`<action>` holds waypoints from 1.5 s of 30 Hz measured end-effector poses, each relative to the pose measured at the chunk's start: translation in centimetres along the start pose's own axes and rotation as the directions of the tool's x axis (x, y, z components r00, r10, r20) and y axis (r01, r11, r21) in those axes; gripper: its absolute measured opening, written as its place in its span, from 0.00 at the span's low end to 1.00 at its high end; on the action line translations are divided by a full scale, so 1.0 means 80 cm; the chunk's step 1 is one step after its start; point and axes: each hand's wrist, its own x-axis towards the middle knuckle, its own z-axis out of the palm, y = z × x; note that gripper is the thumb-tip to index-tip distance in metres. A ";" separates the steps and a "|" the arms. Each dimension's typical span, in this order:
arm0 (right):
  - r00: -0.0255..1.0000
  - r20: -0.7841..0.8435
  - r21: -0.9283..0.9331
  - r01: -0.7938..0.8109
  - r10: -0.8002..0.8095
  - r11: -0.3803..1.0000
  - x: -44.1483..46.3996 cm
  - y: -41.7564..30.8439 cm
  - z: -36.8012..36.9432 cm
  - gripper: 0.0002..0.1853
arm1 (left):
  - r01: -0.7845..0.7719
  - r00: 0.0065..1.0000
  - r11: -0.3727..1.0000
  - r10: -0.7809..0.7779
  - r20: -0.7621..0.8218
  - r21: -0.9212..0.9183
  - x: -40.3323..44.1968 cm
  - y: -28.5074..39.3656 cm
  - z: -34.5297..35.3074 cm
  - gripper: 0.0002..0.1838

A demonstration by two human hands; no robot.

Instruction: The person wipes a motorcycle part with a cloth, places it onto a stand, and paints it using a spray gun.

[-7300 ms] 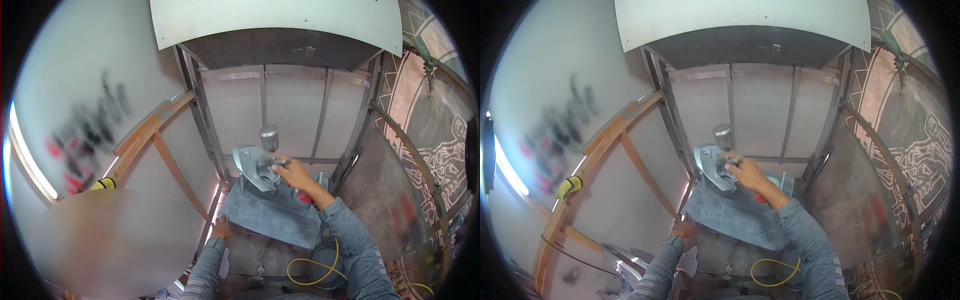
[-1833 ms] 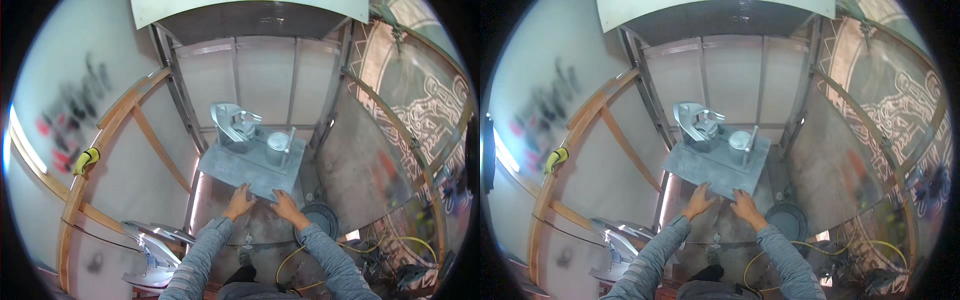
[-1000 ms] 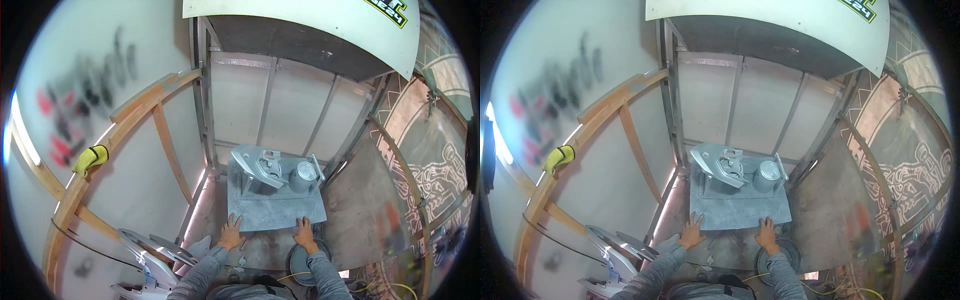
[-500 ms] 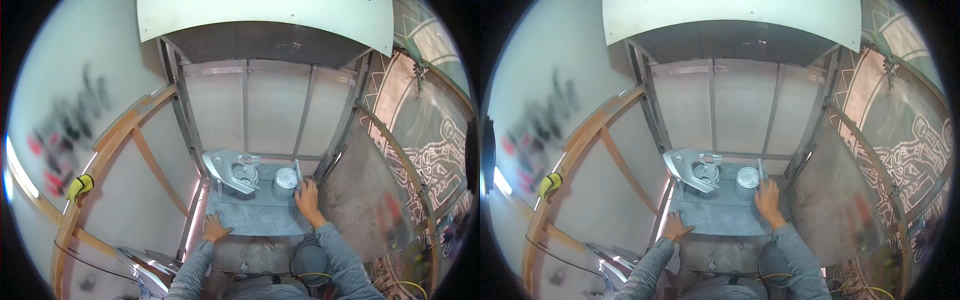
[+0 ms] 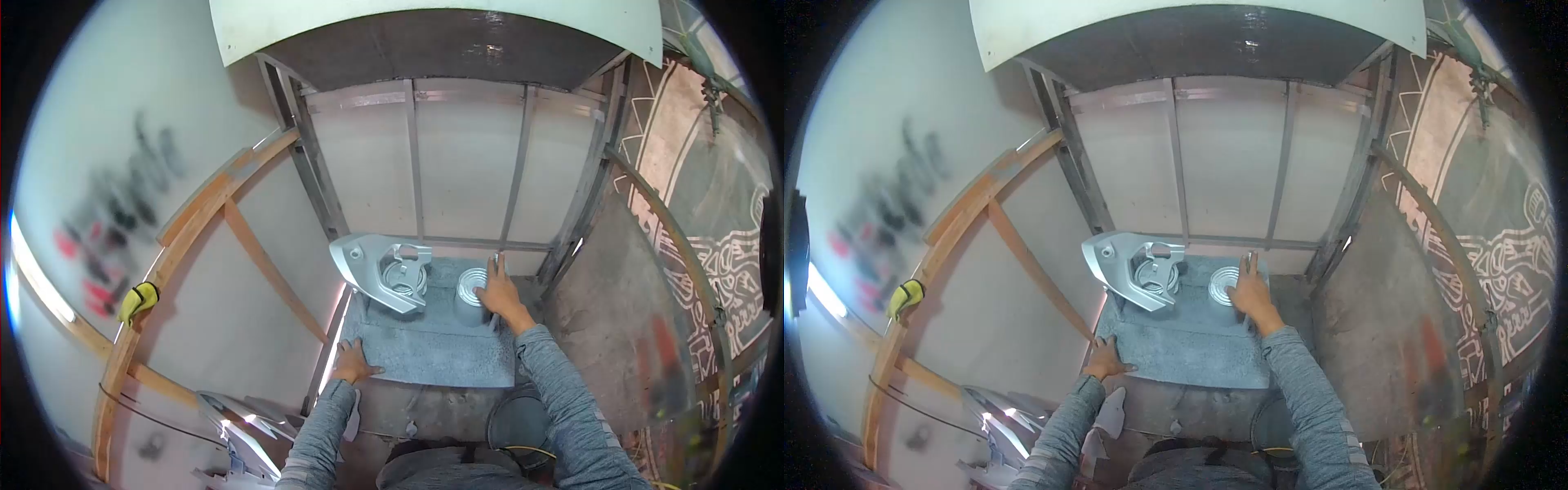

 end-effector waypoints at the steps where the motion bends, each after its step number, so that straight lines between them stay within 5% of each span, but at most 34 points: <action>1: 1.000 0.011 0.001 0.007 -0.007 1.000 0.002 0.002 0.000 0.49 | -0.005 1.000 1.000 0.004 -0.008 -0.013 -0.001 0.001 0.001 0.68; 23: 0.992 -0.035 0.050 0.124 -0.122 0.991 0.035 0.030 0.013 0.45 | 0.055 0.998 0.998 -0.054 -0.027 0.040 -0.032 0.026 0.028 0.69; 33: 0.996 -0.042 -0.022 0.074 -0.075 0.997 0.021 0.021 0.014 0.47 | 0.045 0.999 0.997 -0.044 -0.011 0.066 -0.020 0.020 0.013 0.68; 38: 0.999 0.037 0.087 -0.035 0.032 0.996 0.003 0.000 -0.010 0.50 | 0.059 0.998 0.997 -0.059 0.020 0.040 -0.011 0.014 0.001 0.66; 45: 0.997 -0.065 0.060 -0.042 0.046 0.997 -0.002 0.006 0.007 0.52 | 0.044 0.998 0.998 -0.045 0.044 0.037 -0.003 0.012 -0.014 0.66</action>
